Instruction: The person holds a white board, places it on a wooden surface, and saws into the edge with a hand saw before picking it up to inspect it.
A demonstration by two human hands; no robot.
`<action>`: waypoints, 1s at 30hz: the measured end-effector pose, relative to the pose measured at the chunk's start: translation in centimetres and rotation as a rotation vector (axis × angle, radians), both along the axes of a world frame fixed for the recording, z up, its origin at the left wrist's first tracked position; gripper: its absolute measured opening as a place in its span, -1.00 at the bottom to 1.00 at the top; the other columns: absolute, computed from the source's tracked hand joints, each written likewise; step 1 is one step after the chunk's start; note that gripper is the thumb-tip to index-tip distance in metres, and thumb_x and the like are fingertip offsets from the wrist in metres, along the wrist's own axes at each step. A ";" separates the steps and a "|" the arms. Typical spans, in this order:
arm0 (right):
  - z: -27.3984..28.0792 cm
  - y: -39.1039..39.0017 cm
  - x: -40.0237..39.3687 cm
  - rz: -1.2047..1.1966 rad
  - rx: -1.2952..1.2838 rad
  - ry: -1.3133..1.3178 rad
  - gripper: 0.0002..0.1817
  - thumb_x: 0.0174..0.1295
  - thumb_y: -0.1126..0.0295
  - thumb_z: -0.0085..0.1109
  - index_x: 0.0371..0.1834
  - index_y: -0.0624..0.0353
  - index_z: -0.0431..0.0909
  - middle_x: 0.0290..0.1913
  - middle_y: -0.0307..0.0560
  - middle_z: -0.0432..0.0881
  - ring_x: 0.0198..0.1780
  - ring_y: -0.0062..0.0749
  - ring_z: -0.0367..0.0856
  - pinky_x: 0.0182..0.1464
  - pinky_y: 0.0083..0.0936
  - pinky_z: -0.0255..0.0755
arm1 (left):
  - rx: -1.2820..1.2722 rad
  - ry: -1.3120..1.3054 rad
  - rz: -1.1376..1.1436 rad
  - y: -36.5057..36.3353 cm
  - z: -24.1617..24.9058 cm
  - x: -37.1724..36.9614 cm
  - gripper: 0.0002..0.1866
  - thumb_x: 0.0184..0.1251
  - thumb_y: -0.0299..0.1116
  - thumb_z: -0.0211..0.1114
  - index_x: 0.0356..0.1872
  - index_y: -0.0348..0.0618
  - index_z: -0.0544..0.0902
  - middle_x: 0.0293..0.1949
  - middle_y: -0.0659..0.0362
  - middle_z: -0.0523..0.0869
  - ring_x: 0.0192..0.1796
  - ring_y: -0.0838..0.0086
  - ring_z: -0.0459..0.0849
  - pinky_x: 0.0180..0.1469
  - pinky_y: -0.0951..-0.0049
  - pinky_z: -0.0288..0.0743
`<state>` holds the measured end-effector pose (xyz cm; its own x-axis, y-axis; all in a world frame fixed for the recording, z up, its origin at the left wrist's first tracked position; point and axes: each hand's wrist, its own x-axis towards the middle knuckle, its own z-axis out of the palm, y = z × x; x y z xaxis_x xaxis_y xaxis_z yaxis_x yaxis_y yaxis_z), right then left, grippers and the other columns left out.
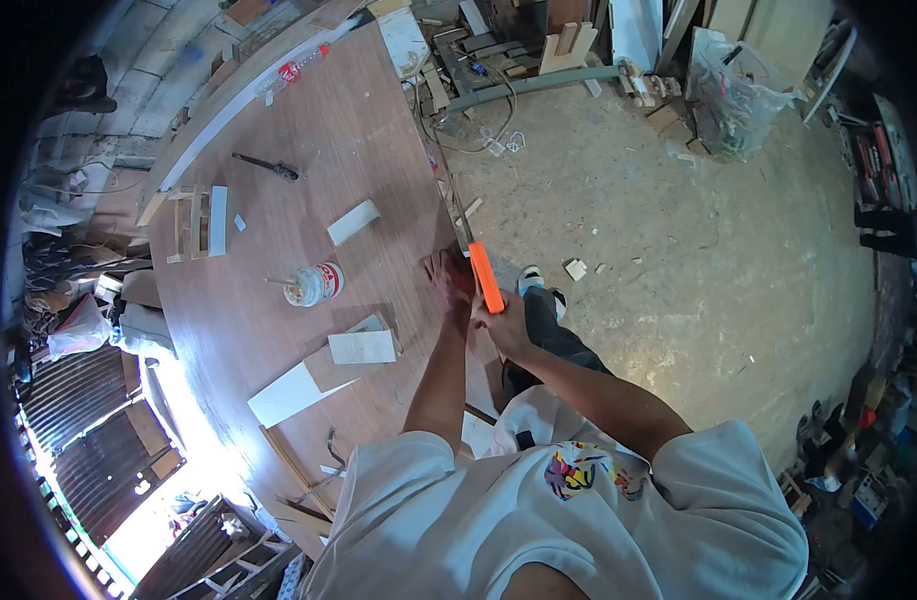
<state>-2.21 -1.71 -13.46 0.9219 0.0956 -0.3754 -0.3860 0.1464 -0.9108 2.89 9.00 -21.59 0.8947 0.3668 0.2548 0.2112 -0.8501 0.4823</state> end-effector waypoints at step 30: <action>21.7 -2.1 14.4 0.400 0.056 0.204 -0.90 0.12 0.56 -0.06 -0.43 0.14 0.23 -0.66 -0.29 0.22 -0.70 -0.58 0.21 -0.70 -0.48 0.17 | 0.008 -0.108 -0.010 0.1 -0.6 0.3 -0.88 0.22 -0.42 0.13 -0.43 -0.25 0.51 -0.36 0.02 0.52 -0.23 0.12 0.47 -0.11 0.14 0.32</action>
<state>12.20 -3.77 8.20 0.7162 0.4548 -0.5293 -0.5928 -0.0036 -0.8053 3.23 9.09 -22.18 0.8654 0.3557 0.3529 0.1500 -0.8559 0.4949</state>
